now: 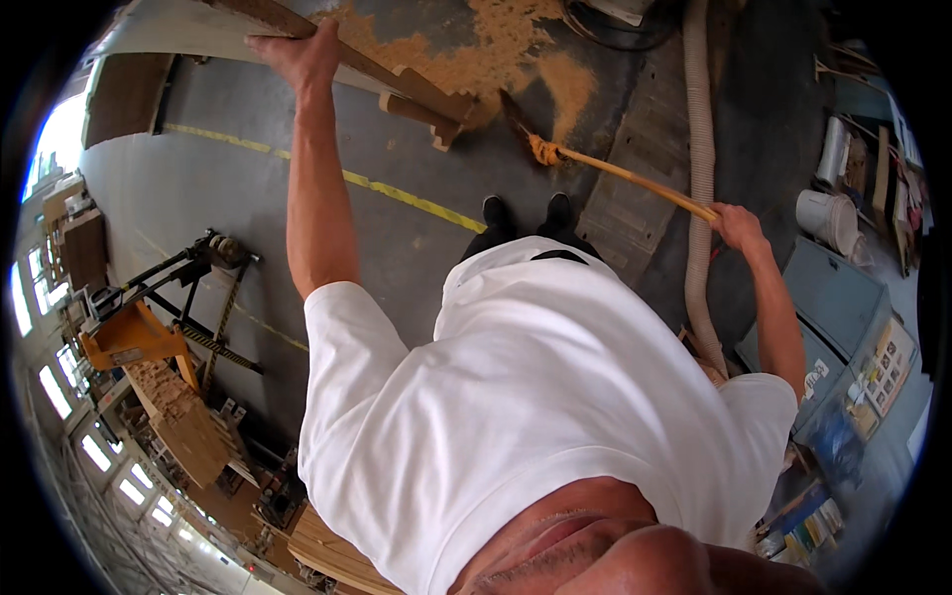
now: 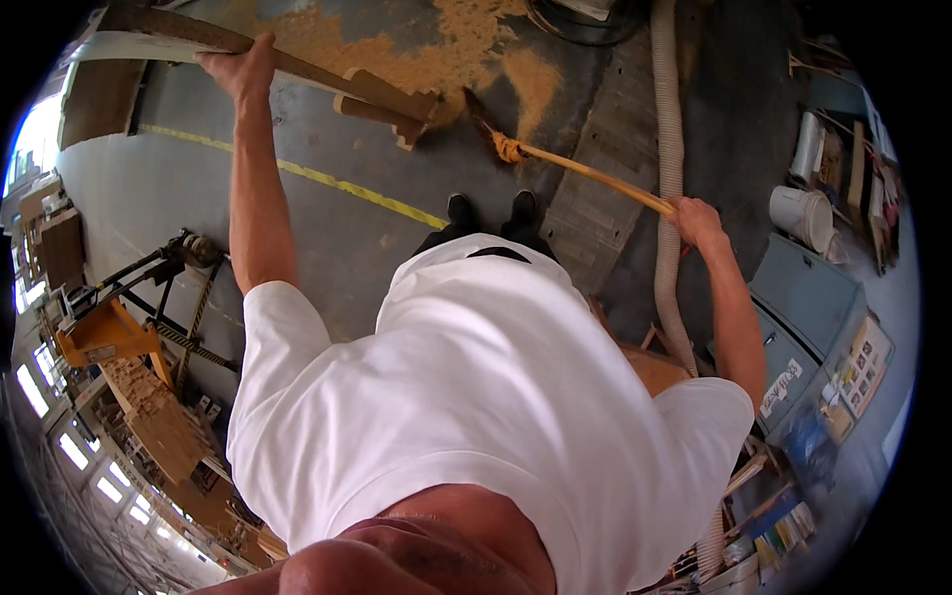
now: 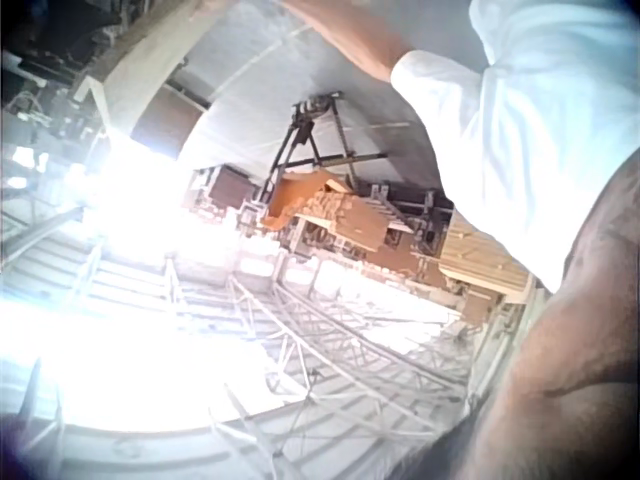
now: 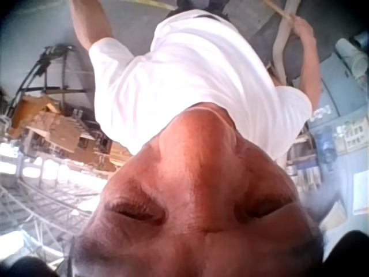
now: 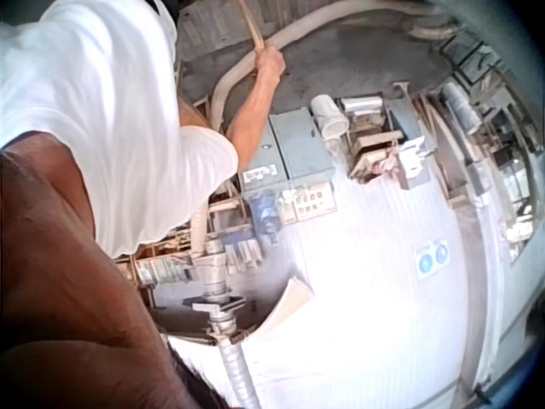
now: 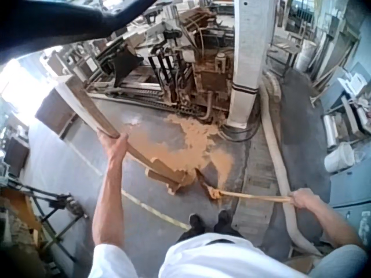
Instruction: The person uses an air blower to clear dust from a machine and the floor, then sweeps sawdust into a pile using a broom. The person also moves a flexible dust extraction hose out of the way during the process.
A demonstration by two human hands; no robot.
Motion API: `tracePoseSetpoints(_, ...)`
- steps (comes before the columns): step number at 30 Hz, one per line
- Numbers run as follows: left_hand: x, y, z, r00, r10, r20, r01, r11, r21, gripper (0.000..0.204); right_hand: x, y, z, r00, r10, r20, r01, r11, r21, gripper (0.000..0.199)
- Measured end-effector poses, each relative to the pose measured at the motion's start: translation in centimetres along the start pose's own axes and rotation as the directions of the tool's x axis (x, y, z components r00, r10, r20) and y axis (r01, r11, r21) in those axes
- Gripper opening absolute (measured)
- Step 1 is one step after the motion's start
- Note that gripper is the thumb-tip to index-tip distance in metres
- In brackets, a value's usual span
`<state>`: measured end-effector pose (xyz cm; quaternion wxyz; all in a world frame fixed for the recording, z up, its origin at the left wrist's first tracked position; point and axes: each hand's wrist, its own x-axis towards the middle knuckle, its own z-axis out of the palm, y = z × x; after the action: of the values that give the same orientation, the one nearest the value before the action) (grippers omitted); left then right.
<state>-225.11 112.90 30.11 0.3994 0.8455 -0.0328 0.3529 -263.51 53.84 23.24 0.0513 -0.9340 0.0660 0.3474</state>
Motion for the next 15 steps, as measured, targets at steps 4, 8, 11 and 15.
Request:
tracePoseSetpoints(4, -1.0, 3.1, -0.2, 0.995, -0.104, -0.005, 0.104, 0.985, 0.139, 0.084, 1.9, 0.0, -0.8, 0.989, 0.054, 0.141, -0.046, 0.997, -0.059, 0.037)
tracePoseSetpoints(8, 0.5, 2.2, 0.8, 0.99, -0.131, -0.044, 0.136, 0.977, 0.161, 0.091, 5.1, -0.4, 2.1, 0.995, 0.008, 0.098, 0.006, 0.99, -0.14, 0.044)
tracePoseSetpoints(11, -0.2, 10.3, -3.4, 0.995, 0.094, 0.02, -0.096, 0.958, 0.272, 0.076, 5.8, -4.2, 2.4, 0.987, 0.0, 0.159, 0.005, 0.999, -0.033, 0.049)
tracePoseSetpoints(15, -0.7, 12.5, -4.3, 0.473, 0.781, 0.408, -0.878, 0.455, 0.147, 0.064, 5.8, -11.9, 1.5, 0.97, 0.072, 0.233, -0.071, 0.997, -0.013, 0.051)
